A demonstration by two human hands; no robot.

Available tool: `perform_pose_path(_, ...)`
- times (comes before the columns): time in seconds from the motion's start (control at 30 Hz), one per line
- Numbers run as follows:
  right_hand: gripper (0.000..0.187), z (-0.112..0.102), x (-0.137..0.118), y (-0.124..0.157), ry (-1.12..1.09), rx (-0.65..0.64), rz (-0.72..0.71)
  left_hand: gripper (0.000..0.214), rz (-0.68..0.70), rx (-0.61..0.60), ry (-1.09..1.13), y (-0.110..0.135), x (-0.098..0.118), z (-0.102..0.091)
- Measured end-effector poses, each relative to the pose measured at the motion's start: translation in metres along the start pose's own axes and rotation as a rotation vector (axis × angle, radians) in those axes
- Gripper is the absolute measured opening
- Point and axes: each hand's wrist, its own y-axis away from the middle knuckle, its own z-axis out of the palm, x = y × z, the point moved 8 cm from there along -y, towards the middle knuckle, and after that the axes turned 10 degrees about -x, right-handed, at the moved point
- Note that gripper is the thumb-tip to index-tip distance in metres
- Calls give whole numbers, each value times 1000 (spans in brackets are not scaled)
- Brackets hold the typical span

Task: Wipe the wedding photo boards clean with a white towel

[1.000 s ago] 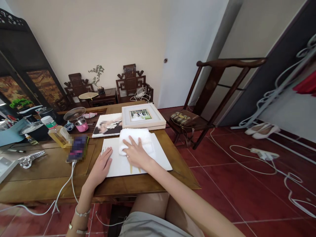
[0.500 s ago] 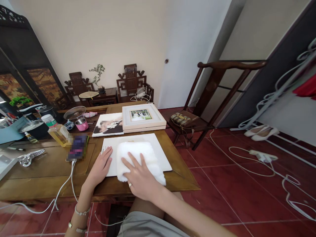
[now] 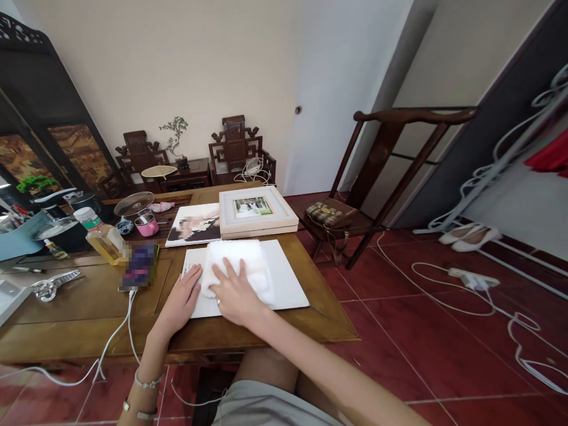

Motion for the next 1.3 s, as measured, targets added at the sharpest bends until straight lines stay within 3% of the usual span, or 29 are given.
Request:
perform_pose_path(0.17,28,8,-36,47,-78,-79,-93,44,24,-2,2,0,1,-1)
perform_pose_path(0.27,29,7,-41,54,-118,-119,-117,45,28,-15,3,0,0,-1)
perform_pose_path(0.37,33,1,-31,39,-114,-85,-87,45,22,-18,14,0,-1,0)
perform_pose_path(0.6,36,-7,9,-24,-32,-6,17,44,-1,-17,15,0,-2,1)
perform_pose_path(0.73,37,-8,16,-36,-13,-9,62,43,-2,-20,6,-1,-2,1)
perform_pose_path(0.87,34,-5,0,-17,-18,-7,46,44,4,-16,12,0,-2,1)
perform_pose_path(1.1,29,2,-41,51,-99,-113,-95,44,5,-6,18,1,-1,0)
perform_pose_path(1.2,29,3,-39,63,-145,-121,-110,43,10,7,18,1,-1,-1)
perform_pose_path(1.3,30,-1,-22,55,-156,-65,-70,43,14,13,21,2,-1,0)
